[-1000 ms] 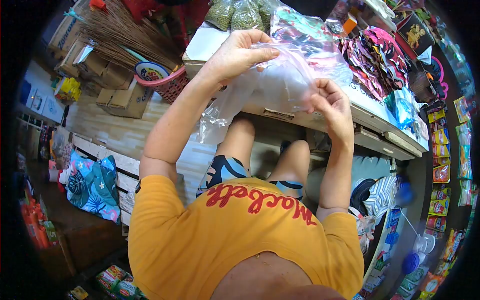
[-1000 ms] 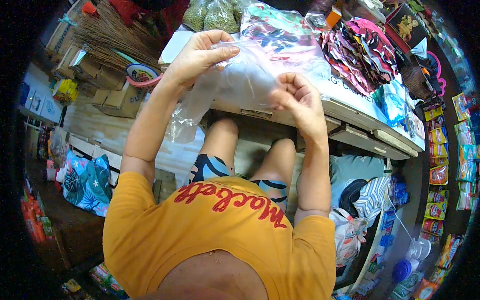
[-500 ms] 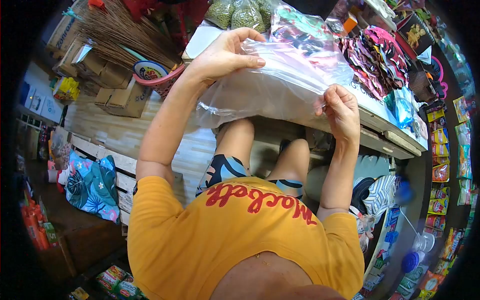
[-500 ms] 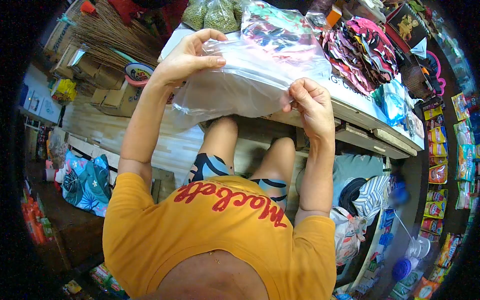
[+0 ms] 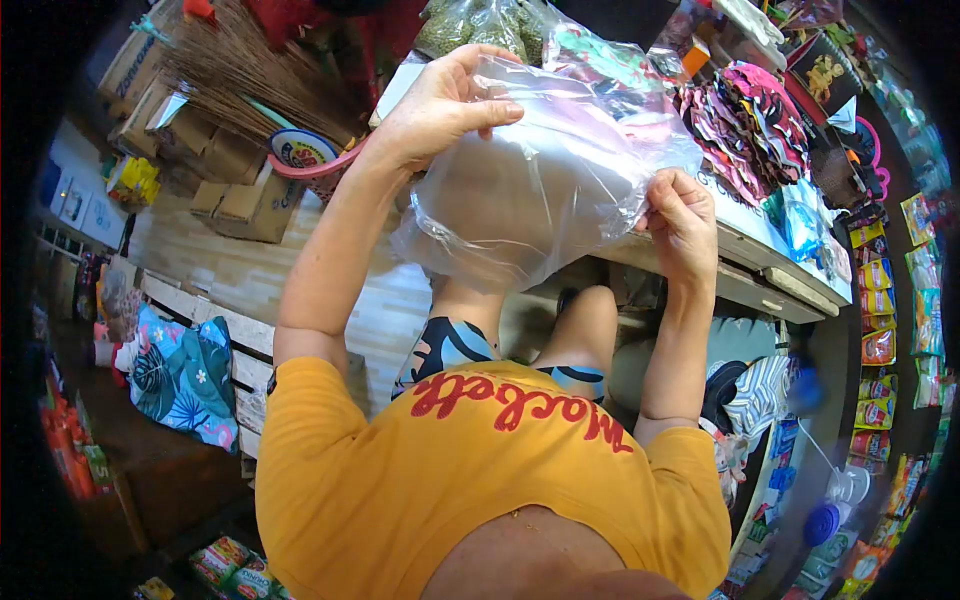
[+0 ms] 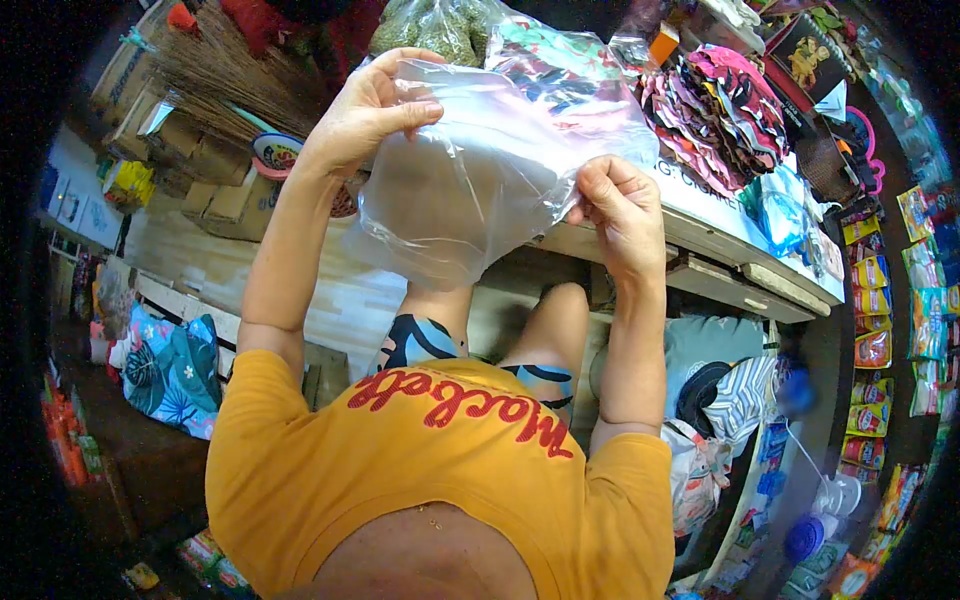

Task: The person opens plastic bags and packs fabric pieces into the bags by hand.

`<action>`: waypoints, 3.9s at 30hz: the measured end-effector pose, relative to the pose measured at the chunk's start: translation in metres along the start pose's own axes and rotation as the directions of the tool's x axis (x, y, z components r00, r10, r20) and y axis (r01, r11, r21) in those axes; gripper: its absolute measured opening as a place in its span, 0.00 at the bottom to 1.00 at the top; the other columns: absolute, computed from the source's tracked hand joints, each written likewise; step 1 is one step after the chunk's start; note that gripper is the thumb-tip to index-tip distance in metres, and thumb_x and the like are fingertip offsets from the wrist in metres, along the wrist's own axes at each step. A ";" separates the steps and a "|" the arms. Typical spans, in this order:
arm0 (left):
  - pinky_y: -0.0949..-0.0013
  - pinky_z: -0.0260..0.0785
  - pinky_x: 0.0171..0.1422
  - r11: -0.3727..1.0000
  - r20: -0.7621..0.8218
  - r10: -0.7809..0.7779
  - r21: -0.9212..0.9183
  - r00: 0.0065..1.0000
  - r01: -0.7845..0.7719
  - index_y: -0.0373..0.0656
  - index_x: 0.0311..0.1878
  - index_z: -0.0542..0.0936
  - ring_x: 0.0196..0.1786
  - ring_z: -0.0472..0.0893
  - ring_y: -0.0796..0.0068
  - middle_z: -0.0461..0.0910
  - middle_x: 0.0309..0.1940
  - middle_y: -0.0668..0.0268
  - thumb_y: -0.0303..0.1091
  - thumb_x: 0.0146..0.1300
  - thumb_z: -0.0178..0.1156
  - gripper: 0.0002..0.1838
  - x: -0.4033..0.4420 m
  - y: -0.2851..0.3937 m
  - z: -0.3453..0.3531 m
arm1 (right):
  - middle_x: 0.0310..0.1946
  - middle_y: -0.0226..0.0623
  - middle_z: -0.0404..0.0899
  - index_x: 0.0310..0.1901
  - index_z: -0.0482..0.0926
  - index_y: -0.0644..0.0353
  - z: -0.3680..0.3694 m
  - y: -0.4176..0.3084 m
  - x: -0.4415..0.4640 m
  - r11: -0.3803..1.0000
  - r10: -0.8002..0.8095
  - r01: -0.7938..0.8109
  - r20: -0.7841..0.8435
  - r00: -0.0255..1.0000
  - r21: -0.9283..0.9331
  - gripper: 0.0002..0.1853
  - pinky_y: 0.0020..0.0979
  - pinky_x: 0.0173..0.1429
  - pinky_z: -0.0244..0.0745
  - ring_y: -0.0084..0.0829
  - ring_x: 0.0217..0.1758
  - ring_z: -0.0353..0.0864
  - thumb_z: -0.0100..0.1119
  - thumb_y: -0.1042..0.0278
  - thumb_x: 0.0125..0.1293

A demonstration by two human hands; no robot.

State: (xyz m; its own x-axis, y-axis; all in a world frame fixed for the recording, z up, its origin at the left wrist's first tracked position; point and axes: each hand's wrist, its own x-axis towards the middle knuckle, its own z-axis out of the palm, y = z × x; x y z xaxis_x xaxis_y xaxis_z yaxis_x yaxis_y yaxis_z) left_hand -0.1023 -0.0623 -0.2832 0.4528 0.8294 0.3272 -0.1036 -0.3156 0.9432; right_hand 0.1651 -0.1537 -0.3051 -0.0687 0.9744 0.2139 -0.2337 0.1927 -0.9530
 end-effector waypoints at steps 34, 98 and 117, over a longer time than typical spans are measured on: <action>0.65 0.61 0.56 0.756 0.174 0.445 0.453 0.879 -0.472 0.39 0.47 0.72 0.52 0.70 0.67 0.73 0.43 0.62 0.22 0.53 0.51 0.16 -0.040 -0.014 0.092 | 0.25 0.26 0.72 0.29 0.69 0.58 0.036 0.021 -0.032 0.999 -0.030 0.025 0.130 0.991 0.036 0.11 0.18 0.32 0.66 0.16 0.28 0.70 0.63 0.82 0.52; 0.63 0.62 0.61 0.468 0.258 0.226 0.817 0.939 -0.337 0.33 0.56 0.69 0.59 0.70 0.54 0.68 0.58 0.54 0.12 0.44 0.45 0.30 -0.043 0.044 0.041 | 0.18 0.28 0.68 0.22 0.72 0.64 0.007 -0.027 -0.017 0.711 -0.186 0.179 0.063 0.981 -0.680 0.04 0.22 0.27 0.63 0.16 0.22 0.66 0.57 0.80 0.46; 0.69 0.67 0.50 0.765 0.200 0.315 0.525 0.928 -0.373 0.28 0.42 0.75 0.42 0.77 0.63 0.77 0.38 0.54 0.11 0.45 0.44 0.19 -0.038 0.030 0.057 | 0.27 0.29 0.76 0.38 0.77 0.67 -0.203 -0.147 0.105 0.535 -0.639 0.147 -0.284 0.715 -0.832 0.10 0.23 0.34 0.66 0.18 0.29 0.70 0.53 0.67 0.65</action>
State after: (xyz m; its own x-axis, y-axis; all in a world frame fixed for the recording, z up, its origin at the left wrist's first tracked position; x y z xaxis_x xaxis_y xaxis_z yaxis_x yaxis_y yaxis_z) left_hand -0.0718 -0.1298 -0.2708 0.5644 0.5776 0.5897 0.2168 -0.7930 0.5693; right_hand 0.3887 -0.0566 -0.1864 0.3760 0.6059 0.7011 0.6721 0.3426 -0.6565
